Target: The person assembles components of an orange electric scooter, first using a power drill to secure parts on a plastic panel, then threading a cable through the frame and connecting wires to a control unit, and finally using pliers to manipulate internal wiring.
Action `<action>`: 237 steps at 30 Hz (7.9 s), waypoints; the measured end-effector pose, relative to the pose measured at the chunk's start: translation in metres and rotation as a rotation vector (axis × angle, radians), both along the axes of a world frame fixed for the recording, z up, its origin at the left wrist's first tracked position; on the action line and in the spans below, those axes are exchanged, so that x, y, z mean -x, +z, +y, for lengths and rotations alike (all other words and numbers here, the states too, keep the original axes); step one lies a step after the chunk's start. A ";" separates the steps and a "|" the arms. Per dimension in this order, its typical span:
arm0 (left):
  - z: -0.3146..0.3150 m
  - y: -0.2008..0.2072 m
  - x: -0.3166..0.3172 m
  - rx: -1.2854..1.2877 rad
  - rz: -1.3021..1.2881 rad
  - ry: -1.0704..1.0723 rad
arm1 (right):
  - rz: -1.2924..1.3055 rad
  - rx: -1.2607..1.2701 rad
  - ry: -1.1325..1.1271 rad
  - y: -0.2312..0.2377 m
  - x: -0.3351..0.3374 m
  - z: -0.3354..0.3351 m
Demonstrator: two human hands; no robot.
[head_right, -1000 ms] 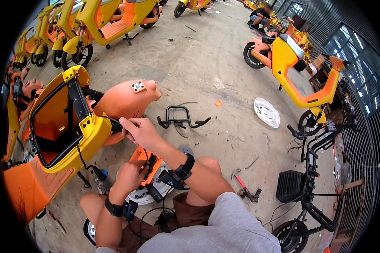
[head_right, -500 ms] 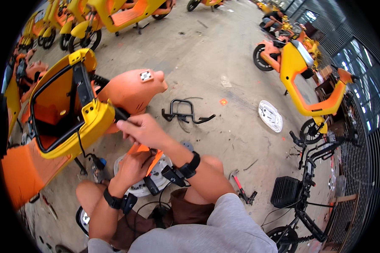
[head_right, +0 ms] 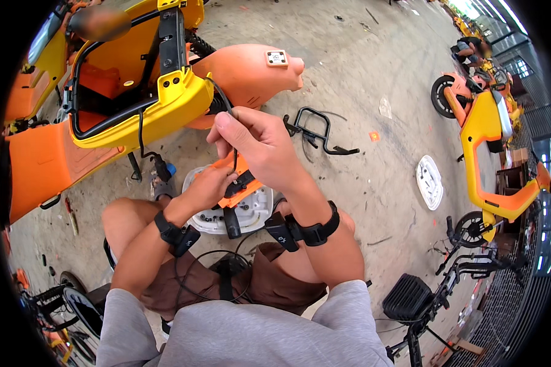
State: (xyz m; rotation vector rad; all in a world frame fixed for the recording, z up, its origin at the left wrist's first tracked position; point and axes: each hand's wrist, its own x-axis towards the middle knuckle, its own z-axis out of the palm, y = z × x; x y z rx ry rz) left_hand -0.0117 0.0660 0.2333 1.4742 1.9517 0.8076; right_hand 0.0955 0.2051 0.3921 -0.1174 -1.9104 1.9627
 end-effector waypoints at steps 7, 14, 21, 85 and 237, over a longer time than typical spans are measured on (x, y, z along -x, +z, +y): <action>-0.002 0.036 -0.004 -0.206 -0.260 0.103 | -0.077 0.087 -0.192 -0.017 -0.016 0.014; 0.000 0.056 -0.013 -0.375 -0.288 0.082 | -0.588 -0.833 -0.015 -0.085 -0.041 0.027; -0.007 0.081 -0.016 -0.346 -0.437 0.044 | -0.736 -0.793 0.349 -0.139 -0.032 -0.005; -0.042 0.047 0.009 0.037 -0.916 0.461 | -0.668 -0.446 0.056 -0.054 -0.010 -0.005; -0.063 0.134 0.057 0.047 0.148 -0.403 | -1.089 2.009 0.659 -0.068 -0.045 0.028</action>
